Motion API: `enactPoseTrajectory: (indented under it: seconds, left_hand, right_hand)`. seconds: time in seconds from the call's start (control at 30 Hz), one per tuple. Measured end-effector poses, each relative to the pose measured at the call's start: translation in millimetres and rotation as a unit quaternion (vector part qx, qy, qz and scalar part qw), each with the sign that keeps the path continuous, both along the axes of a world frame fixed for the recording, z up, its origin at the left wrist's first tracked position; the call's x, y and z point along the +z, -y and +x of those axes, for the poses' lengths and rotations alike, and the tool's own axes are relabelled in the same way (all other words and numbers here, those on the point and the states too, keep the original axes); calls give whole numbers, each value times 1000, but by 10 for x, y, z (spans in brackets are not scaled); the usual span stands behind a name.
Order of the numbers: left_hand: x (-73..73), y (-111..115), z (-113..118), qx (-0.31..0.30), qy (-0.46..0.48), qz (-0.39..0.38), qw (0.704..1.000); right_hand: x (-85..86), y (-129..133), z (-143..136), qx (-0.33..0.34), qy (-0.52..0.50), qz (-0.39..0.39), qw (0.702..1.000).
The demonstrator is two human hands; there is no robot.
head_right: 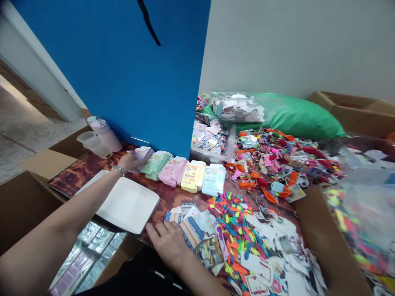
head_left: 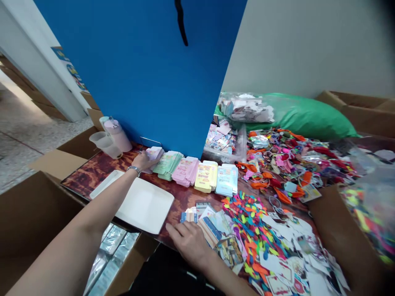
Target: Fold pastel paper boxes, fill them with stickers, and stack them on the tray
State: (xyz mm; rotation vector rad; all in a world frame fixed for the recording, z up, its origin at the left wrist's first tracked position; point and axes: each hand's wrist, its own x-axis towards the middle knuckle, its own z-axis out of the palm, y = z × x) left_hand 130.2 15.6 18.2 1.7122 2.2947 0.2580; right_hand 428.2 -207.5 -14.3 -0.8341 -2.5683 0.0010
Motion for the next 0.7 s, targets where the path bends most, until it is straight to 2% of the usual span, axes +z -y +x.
enactPoseTrajectory:
  seconds: [0.1,0.2,0.33,0.4,0.47,0.57,0.63,0.7]
  left_hand:
    - [118,69,15,32,11,29,999]
    - [306,241,124,46,21,94,994]
    - [486,630,513,-5,52,174,983]
    - [489,870,797,-50,78,207,974]
    - [447,1113,1091,-105,126,262,951]
    - [365,1414,1454,-153,170,300,926]
    - [325,1538,1610,-200,176,313,912]
    - [300,1602,1703,-267,161,321,894]
  right_hand:
    - [15,-11,10,-3,-7,2,1000]
    - [95,-99,63,-10,-17,1,1000]
    - [344,-358,142,-59,-81,24,995]
    - [508,-500,160,-102,-135,41,985]
    - [652,-607,176,-150,-175,52,972]
    - [764,-654,238,-196,-187,60,961]
    - [772,-609,316,-191,-186,29,963]
    - [756,-528,411,-156,-207,-34,965]
